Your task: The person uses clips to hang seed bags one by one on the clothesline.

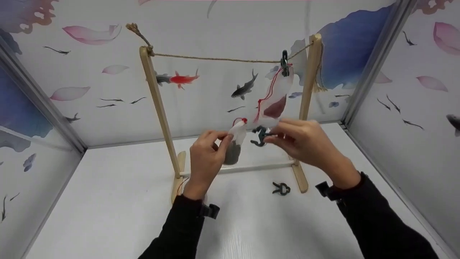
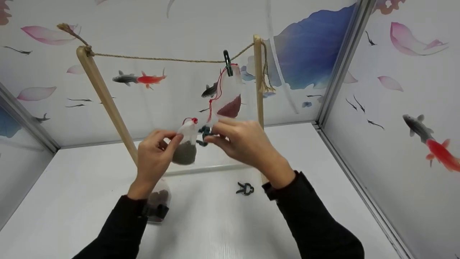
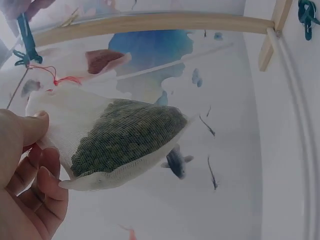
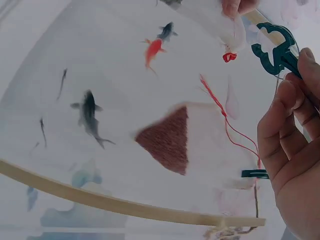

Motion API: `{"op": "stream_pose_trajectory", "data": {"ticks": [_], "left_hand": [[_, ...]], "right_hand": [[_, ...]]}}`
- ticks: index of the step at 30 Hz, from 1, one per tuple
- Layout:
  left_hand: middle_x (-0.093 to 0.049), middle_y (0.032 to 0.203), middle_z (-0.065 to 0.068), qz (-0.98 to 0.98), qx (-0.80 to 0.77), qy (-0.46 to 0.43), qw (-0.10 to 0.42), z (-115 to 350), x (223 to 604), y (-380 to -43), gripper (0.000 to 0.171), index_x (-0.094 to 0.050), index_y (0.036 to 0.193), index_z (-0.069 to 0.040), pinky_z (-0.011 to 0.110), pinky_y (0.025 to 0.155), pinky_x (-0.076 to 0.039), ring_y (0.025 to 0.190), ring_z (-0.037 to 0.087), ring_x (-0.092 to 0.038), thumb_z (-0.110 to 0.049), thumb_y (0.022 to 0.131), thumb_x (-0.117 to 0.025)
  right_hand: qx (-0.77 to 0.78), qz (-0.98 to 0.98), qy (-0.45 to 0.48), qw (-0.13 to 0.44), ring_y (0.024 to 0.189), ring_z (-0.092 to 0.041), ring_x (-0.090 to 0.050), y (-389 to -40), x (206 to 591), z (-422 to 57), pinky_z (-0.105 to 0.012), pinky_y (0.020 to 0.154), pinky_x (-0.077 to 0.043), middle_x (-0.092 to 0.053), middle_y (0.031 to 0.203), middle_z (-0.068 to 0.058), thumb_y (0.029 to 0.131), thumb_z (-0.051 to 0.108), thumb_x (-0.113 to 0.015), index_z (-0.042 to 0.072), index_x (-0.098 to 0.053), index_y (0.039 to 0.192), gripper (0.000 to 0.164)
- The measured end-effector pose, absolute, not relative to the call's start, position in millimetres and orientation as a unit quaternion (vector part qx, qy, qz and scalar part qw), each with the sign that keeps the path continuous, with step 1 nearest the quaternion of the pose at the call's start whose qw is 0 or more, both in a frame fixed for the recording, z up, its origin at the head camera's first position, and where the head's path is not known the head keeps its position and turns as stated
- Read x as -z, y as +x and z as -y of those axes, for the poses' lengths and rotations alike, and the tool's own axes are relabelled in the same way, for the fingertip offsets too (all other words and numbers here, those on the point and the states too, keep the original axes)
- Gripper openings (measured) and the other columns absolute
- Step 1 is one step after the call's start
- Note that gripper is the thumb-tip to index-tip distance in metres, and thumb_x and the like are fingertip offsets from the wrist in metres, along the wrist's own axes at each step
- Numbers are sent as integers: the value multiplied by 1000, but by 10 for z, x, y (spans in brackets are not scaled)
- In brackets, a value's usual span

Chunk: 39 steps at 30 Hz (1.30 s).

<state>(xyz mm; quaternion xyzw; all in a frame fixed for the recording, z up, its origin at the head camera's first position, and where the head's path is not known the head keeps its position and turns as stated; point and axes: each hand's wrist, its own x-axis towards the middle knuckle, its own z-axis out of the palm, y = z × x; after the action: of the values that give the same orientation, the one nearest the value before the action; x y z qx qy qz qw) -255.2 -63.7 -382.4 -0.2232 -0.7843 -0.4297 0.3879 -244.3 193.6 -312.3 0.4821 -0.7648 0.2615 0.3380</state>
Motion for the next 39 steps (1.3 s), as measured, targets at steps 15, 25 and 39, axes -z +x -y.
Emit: {"op": "stream_pose_trajectory", "data": {"ticks": [15,25,39], "left_hand": [[-66,91,5,779,449,-236,368,582,3038,-2888,17,-77,102,-6,27,59,-49,75,14,-57,-21,96,-74],[-67,95,5,766,468,-241,370,551,2874,-3040,17,-76,103,-5,27,60,-50,72,13,-57,-21,97,-72],[-66,95,6,780,446,-233,373,473,2812,-3138,19,-76,104,-5,27,63,-50,71,15,-58,-22,98,-71]], "right_hand": [[-176,769,446,423,59,-16,-50,-2771,1964,-1880,-19,58,-37,-61,72,-10,96,19,-73,0,-68,85,22],[-131,841,354,388,86,-31,-48,-2935,1736,-1929,-40,77,-34,-67,81,-13,100,33,-64,0,-69,92,34],[-69,881,345,316,97,-35,-43,-3031,1727,-1878,-49,84,-36,-60,96,-14,99,28,-68,3,-74,102,26]]}}
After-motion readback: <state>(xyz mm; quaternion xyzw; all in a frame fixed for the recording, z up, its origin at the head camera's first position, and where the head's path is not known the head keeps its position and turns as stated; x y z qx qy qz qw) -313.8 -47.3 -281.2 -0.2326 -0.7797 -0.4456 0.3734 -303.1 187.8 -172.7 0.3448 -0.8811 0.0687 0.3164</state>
